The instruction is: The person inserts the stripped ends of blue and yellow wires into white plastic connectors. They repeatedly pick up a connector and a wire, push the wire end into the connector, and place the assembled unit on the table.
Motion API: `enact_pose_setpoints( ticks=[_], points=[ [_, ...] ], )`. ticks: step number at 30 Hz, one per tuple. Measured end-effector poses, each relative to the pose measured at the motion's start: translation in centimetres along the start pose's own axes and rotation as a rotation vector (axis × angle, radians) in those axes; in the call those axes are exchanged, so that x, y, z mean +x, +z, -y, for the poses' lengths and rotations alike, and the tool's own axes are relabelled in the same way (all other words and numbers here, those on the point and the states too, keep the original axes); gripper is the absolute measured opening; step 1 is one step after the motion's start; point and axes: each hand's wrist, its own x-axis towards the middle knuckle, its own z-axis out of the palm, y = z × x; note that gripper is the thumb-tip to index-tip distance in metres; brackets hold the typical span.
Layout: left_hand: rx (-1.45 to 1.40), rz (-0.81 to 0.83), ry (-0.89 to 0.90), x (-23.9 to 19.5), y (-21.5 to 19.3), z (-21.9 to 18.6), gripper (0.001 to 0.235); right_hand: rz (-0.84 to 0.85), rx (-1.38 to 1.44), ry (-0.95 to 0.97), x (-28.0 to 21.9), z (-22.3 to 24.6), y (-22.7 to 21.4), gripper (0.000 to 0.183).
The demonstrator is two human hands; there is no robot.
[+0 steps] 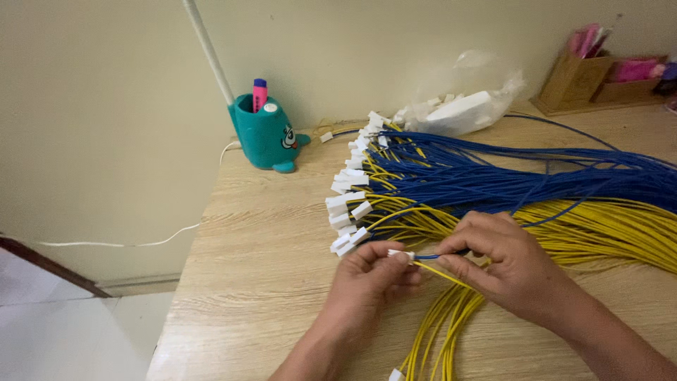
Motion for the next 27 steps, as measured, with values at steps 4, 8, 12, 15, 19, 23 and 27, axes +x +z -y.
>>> enact_pose_setpoints(
  ticks=[4, 8, 12, 15, 19, 23, 27],
  points=[
    [-0.020, -0.053, 0.022, -1.0, 0.4, -1.3, 0.017, -0.076, 0.083, 0.046, 0.3, 1.2, 0.2, 0.010],
    [0.029, 0.018, 0.070, -0.8, 0.0, -1.2, 0.019, -0.056, 0.041, 0.057, 0.2, 1.1, 0.8, 0.008],
    [0.135, 0.105, 0.081, -0.6, -0.5, -0.9, 0.019, 0.002, 0.012, 0.030, 0.1, 1.0, 1.3, 0.010],
    [0.123, 0.091, 0.072, -1.2, -0.1, -1.3, 0.020, -0.029, 0.078, 0.065, 0.0, 1.4, 1.5, 0.006],
    [0.160, 0.155, 0.093, -1.2, -0.2, -0.9, 0.022, -0.059, 0.106, 0.059, -0.1, 1.8, 1.5, 0.007],
    [0.241, 0.189, 0.177, -0.1, -0.8, -0.6, 0.021, -0.017, 0.004, 0.042, 0.1, 1.4, 1.8, 0.009],
    [0.342, 0.033, 0.238, 0.6, -1.1, -1.8, 0.016, -0.175, -0.279, -0.150, 0.7, 3.7, 1.0, 0.016]
  ],
)
